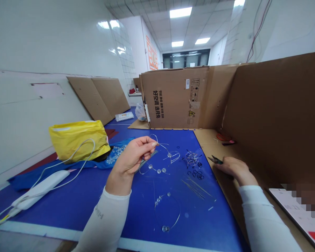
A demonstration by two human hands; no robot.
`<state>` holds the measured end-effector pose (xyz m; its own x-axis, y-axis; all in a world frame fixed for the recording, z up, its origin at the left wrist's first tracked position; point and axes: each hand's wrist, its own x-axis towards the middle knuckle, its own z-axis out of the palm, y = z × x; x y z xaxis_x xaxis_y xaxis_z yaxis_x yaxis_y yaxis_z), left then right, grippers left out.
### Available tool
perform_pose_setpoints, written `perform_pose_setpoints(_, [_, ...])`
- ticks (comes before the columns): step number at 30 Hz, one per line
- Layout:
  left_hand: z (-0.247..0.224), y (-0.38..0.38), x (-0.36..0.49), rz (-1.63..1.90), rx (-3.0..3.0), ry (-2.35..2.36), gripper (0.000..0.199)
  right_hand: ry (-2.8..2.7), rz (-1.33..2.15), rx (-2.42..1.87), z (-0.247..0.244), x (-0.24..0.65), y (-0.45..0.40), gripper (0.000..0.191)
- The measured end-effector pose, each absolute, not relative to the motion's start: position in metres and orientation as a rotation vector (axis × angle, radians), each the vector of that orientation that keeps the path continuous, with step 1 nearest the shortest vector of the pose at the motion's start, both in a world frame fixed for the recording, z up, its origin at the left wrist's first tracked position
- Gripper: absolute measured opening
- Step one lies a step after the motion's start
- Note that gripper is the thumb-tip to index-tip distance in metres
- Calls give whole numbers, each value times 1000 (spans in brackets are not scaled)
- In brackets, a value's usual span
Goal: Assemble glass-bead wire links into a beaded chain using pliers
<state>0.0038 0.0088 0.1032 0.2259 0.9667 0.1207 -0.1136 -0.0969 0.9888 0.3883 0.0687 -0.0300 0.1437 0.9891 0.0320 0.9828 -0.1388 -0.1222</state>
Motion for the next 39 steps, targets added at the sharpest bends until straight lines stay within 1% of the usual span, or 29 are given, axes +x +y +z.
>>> perform_pose_setpoints(3, [103,8,6,1163,1305,908,19,-2055,165,-2242,-27,388,65,41])
perform_pose_setpoints(5, [102,8,8,1167,1302,908,19,-2061,86,-2167,-18,383,62,42])
perform_pose_setpoints(7, [102,8,10,1171,1304,909,19,-2010,28,-2130,-3,371,59,39])
perform_pose_setpoints(9, [101,8,12,1175,1308,911,19,-1891,63,-1895,17,352,52,35])
perform_pose_setpoints(13, [99,7,19,1163,1319,913,21,-1704,395,-1362,57,298,17,36])
perform_pose_setpoints(15, [96,6,24,1143,1336,911,22,-1752,456,-1155,71,271,-4,29])
perform_pose_setpoints(18, [92,4,32,1111,1364,906,23,-1795,478,-989,78,245,-27,18])
perform_pose_setpoints(21, [88,3,38,1085,1391,901,23,-1752,489,-919,76,236,-34,12])
perform_pose_setpoints(28, [87,-1,41,1027,1497,899,22,-1617,671,-1004,73,241,-33,20])
perform_pose_setpoints(39, [89,-8,41,935,1635,888,19,-1521,751,-982,80,240,-32,20])
